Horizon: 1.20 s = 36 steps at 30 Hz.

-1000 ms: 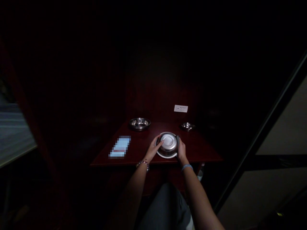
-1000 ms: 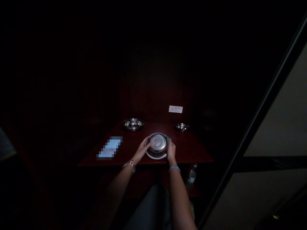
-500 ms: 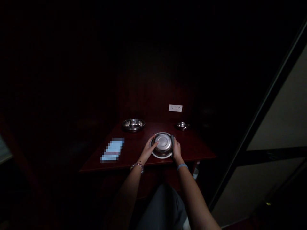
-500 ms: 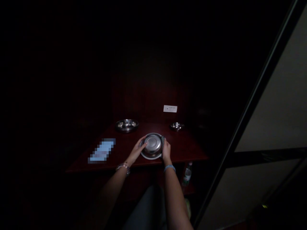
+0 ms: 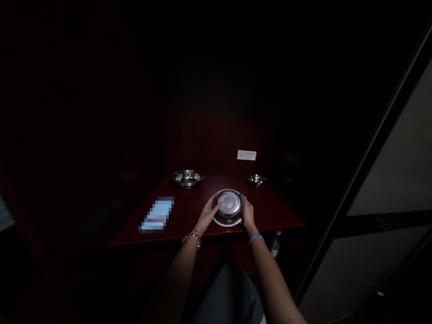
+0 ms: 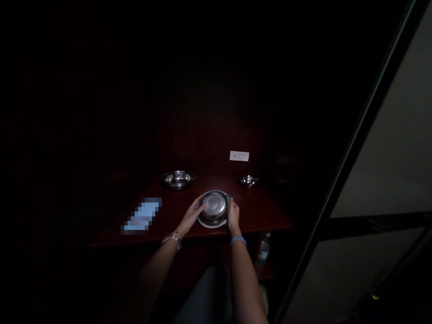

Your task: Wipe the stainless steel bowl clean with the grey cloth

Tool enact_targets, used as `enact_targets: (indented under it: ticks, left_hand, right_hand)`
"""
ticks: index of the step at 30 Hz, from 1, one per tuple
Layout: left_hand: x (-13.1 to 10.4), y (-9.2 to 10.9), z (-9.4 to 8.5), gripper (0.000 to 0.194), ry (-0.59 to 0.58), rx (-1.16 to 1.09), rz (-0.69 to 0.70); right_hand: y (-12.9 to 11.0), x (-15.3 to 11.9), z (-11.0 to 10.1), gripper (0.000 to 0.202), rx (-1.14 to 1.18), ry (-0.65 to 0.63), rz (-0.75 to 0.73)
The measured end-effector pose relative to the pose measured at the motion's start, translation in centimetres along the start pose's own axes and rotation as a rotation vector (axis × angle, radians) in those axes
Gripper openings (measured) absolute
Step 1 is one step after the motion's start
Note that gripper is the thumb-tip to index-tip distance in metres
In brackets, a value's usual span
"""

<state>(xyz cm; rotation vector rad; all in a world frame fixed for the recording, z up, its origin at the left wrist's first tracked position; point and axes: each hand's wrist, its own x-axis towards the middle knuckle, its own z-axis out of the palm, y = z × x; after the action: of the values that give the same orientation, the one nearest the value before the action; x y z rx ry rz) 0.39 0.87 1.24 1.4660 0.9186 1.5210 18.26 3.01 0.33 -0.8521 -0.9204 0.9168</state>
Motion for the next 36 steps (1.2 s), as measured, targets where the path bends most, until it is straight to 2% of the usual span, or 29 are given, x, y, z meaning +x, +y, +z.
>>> enact_targets:
  ticks: [17,25,36]
  left_hand:
    - [0.07,0.22,-0.17,0.057,0.046,0.0,0.017]
    - [0.31,-0.43,-0.25,0.062,0.057,-0.013,-0.036]
    - [0.11,0.23,-0.06,0.062,0.072,-0.05,-0.062]
  right_hand:
    - [0.63,0.27,-0.1,0.057,0.003,-0.012,-0.022]
    - [0.46,0.24,0.03,0.056,0.015,0.025,-0.008]
    - [0.4,0.34,0.04,0.056,0.021,0.026,0.016]
